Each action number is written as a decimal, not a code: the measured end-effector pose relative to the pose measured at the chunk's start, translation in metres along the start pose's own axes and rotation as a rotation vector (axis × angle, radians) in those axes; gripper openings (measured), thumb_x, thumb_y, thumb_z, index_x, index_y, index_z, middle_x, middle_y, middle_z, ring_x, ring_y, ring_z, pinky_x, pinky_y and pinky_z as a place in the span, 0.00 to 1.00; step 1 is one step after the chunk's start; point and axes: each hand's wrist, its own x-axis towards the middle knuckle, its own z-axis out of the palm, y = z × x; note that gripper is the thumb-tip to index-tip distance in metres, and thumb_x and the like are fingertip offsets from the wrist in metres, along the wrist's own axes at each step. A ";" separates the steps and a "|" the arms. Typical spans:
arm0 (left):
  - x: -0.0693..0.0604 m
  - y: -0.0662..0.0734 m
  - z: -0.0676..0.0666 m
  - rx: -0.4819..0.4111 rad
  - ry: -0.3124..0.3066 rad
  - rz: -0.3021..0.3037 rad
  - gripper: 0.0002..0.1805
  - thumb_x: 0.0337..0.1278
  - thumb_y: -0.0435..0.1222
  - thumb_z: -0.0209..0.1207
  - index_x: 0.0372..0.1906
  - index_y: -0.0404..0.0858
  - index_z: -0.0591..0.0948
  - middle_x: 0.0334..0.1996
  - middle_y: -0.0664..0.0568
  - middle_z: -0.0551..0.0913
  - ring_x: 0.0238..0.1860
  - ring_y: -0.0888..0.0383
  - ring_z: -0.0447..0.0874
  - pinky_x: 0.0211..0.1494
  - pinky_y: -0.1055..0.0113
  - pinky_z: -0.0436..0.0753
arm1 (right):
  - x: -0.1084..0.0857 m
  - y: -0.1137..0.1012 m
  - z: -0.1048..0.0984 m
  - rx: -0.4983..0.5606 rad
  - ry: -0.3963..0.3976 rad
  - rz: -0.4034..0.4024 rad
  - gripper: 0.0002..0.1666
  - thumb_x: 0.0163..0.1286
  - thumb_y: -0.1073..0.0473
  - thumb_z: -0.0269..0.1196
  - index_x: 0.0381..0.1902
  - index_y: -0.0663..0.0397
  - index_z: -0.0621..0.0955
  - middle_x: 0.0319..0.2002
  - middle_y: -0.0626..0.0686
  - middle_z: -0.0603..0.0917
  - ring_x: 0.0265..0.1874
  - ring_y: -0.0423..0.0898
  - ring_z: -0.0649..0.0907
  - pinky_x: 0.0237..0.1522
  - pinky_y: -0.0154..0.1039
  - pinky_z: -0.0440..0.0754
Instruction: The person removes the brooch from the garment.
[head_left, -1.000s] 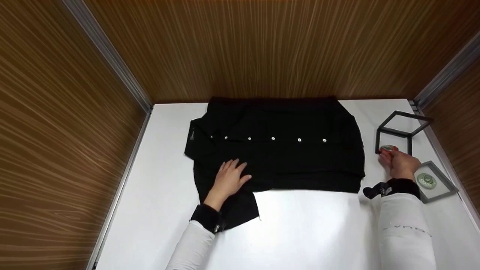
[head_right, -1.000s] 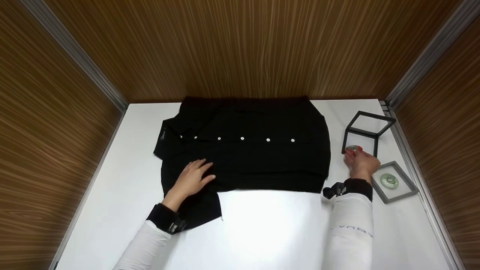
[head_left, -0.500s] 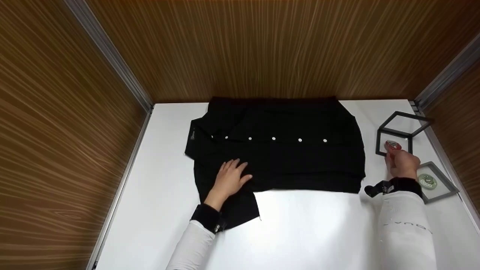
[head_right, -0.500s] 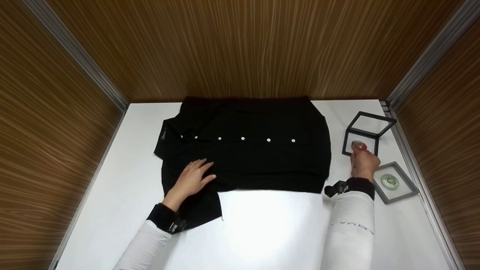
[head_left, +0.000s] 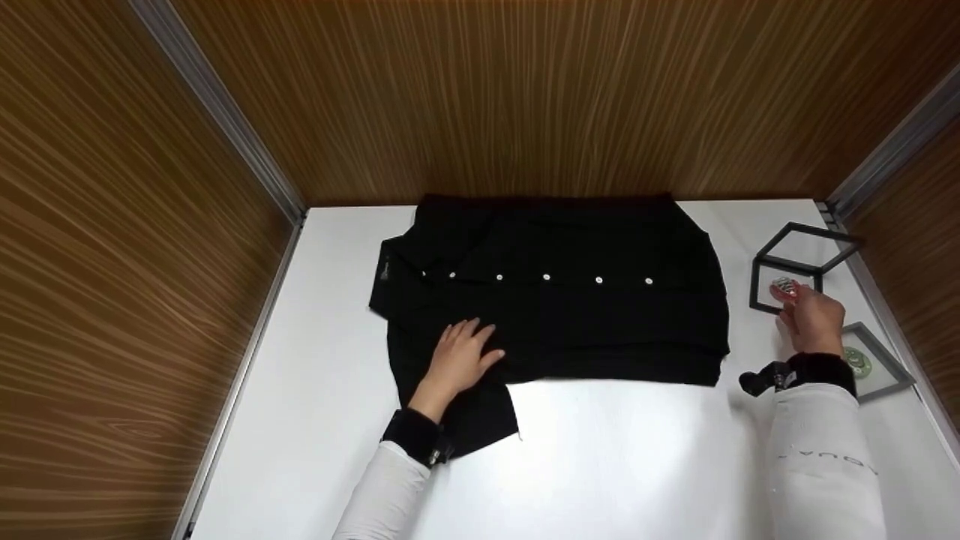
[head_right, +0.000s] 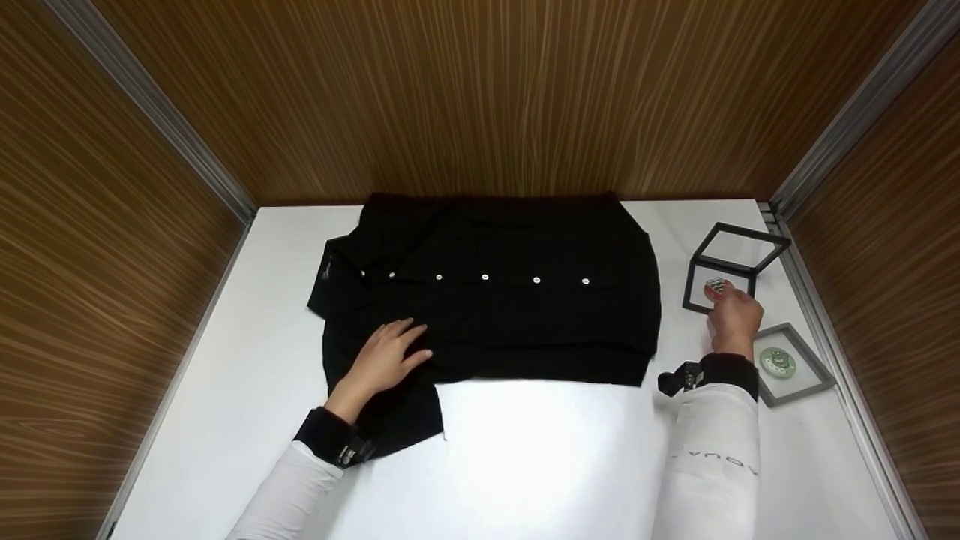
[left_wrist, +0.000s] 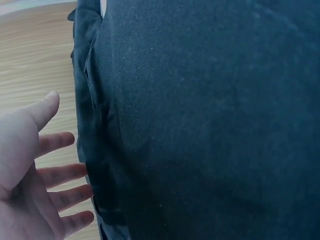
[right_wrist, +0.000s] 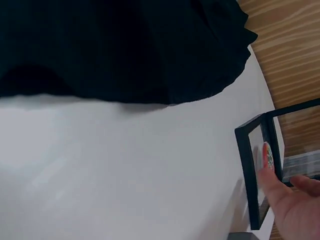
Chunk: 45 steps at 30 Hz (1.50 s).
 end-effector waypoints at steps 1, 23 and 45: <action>0.000 0.000 0.000 -0.001 0.002 0.000 0.30 0.69 0.55 0.53 0.67 0.41 0.74 0.66 0.39 0.70 0.68 0.41 0.65 0.71 0.45 0.60 | 0.000 -0.001 0.001 -0.110 0.016 -0.036 0.25 0.77 0.56 0.49 0.69 0.54 0.67 0.32 0.47 0.78 0.23 0.36 0.79 0.26 0.28 0.81; -0.002 0.002 0.000 0.011 0.020 0.001 0.29 0.68 0.54 0.54 0.65 0.41 0.75 0.66 0.38 0.70 0.67 0.42 0.66 0.70 0.45 0.61 | 0.000 -0.049 0.027 -1.311 0.028 -0.638 0.38 0.78 0.46 0.41 0.77 0.59 0.51 0.74 0.71 0.42 0.72 0.70 0.44 0.65 0.69 0.53; -0.001 0.007 0.001 0.008 0.000 -0.010 0.30 0.69 0.56 0.52 0.66 0.42 0.74 0.66 0.39 0.70 0.68 0.42 0.65 0.70 0.44 0.60 | 0.004 -0.065 0.013 -1.572 -0.180 -0.533 0.47 0.77 0.35 0.36 0.76 0.64 0.42 0.71 0.79 0.36 0.68 0.77 0.35 0.61 0.78 0.36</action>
